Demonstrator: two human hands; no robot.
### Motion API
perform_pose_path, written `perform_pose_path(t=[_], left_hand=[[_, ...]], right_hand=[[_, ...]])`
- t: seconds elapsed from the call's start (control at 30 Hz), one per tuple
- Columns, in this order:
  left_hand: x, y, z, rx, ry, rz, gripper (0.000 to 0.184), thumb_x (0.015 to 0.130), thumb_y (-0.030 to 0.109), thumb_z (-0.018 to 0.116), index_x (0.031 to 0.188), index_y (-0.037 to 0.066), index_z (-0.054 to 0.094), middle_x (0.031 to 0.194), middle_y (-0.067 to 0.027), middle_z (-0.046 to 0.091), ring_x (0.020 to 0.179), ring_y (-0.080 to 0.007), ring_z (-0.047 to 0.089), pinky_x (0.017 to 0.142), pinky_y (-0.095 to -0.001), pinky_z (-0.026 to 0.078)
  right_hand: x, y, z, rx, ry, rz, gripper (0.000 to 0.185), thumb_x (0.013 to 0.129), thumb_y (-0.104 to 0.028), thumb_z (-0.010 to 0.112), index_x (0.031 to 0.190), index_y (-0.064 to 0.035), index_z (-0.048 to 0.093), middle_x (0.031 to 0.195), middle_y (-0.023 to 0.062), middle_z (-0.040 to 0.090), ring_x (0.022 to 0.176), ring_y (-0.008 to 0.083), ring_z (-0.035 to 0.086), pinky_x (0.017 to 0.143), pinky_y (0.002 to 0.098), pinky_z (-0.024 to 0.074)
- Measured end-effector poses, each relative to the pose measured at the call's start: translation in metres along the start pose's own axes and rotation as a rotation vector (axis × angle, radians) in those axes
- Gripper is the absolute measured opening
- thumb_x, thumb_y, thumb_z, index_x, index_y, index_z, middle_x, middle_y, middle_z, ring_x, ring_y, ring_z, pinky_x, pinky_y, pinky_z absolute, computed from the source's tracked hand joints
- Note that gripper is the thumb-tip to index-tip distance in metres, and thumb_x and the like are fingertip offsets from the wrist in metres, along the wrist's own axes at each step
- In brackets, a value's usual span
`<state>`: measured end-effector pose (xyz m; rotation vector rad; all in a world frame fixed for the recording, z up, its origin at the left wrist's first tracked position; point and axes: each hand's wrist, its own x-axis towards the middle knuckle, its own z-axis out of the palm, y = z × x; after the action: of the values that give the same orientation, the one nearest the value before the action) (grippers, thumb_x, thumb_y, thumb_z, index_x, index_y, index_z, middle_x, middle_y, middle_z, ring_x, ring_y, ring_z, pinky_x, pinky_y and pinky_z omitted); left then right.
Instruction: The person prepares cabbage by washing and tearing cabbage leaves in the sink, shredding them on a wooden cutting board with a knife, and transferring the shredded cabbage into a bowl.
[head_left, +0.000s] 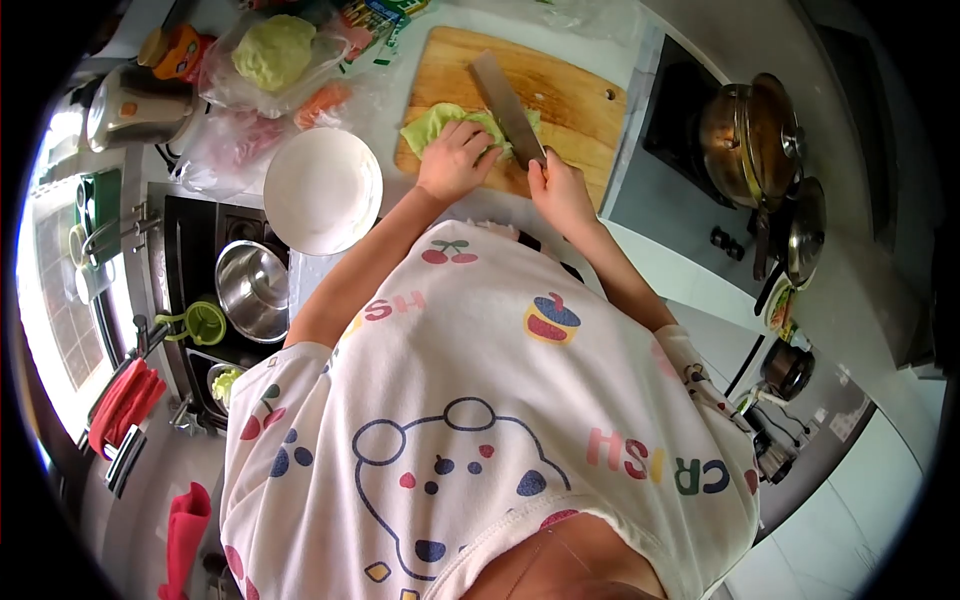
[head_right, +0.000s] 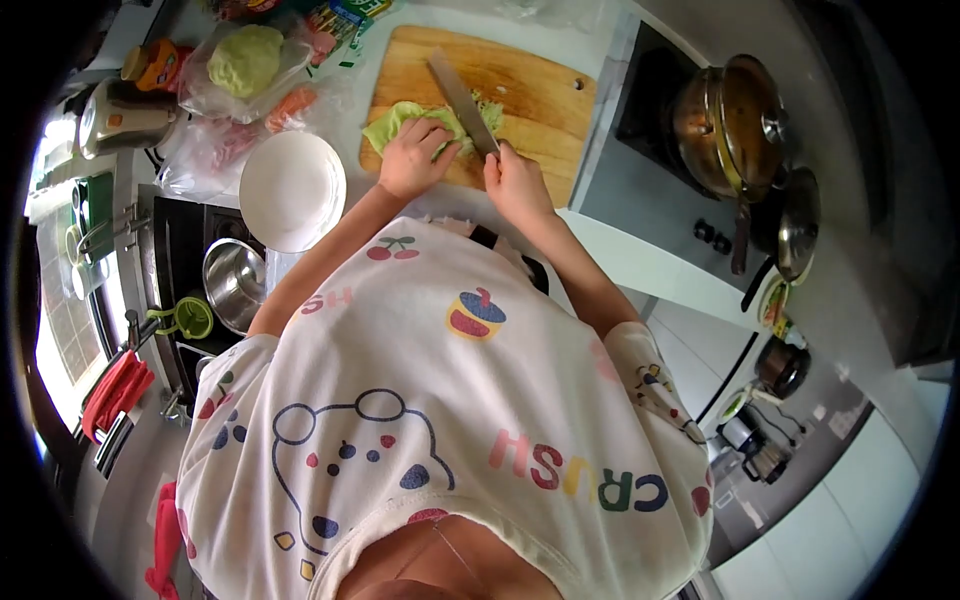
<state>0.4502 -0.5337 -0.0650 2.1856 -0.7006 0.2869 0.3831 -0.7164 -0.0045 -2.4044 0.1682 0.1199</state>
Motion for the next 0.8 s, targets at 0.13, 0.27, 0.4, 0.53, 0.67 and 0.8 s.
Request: perform_pose_path(t=[0.13,0.27,0.4,0.53,0.67,0.8], left_hand=[[-0.001,-0.003,0.000,-0.025,0.035,0.035,0.011,0.079,0.014,0.076,0.087,0.009,0.071,0.095,-0.0040,0.068,0.091,-0.0257,0.065,0.074,-0.0363,0.055],[-0.001,-0.001,0.000,-0.008,0.033,0.028,0.009,0.079,0.010,0.075,0.086,0.009,0.070,0.095,-0.0040,0.068,0.090,-0.0257,0.065,0.074,-0.0364,0.055],[-0.001,-0.002,0.000,-0.019,0.034,0.029,0.008,0.079,0.010,0.074,0.086,0.010,0.070,0.094,-0.0037,0.068,0.089,-0.0258,0.065,0.073,-0.0366,0.055],[-0.001,-0.004,0.001,-0.019,0.039,0.042,0.007,0.079,0.011,0.074,0.086,0.010,0.070,0.093,-0.0035,0.068,0.089,-0.0255,0.065,0.072,-0.0365,0.055],[-0.001,-0.003,0.001,-0.015,0.030,0.025,0.007,0.080,0.011,0.074,0.085,0.010,0.070,0.093,-0.0032,0.068,0.088,-0.0252,0.065,0.071,-0.0362,0.055],[0.000,-0.003,0.000,-0.018,0.031,0.029,0.006,0.080,0.012,0.074,0.084,0.010,0.070,0.093,-0.0029,0.068,0.088,-0.0251,0.065,0.071,-0.0363,0.055]], right_hand=[[-0.007,-0.005,-0.007,0.016,0.055,-0.028,0.021,0.096,-0.017,0.058,0.085,0.0007,0.052,0.071,0.0233,0.063,0.065,0.0444,0.063,0.058,0.0489,0.0496],[-0.016,-0.016,-0.022,-0.052,-0.017,-0.037,0.020,0.096,-0.015,0.058,0.085,0.0008,0.052,0.069,0.0231,0.062,0.064,0.0435,0.062,0.057,0.0485,0.0491],[-0.022,-0.023,-0.027,-0.081,-0.063,-0.038,0.019,0.096,-0.014,0.057,0.085,0.0007,0.052,0.067,0.0234,0.062,0.063,0.0444,0.062,0.056,0.0498,0.0486],[-0.023,-0.020,-0.024,-0.119,-0.093,-0.023,0.018,0.096,-0.013,0.056,0.085,0.0007,0.052,0.067,0.0246,0.062,0.063,0.0458,0.062,0.057,0.0521,0.0491],[-0.023,-0.021,-0.026,-0.127,-0.122,-0.011,0.017,0.096,-0.013,0.055,0.086,0.0007,0.053,0.067,0.0259,0.062,0.065,0.0470,0.062,0.059,0.0538,0.0494],[-0.020,-0.020,-0.024,-0.145,-0.146,0.005,0.017,0.096,-0.014,0.054,0.086,0.0004,0.052,0.068,0.0266,0.062,0.066,0.0482,0.062,0.059,0.0553,0.0492]])
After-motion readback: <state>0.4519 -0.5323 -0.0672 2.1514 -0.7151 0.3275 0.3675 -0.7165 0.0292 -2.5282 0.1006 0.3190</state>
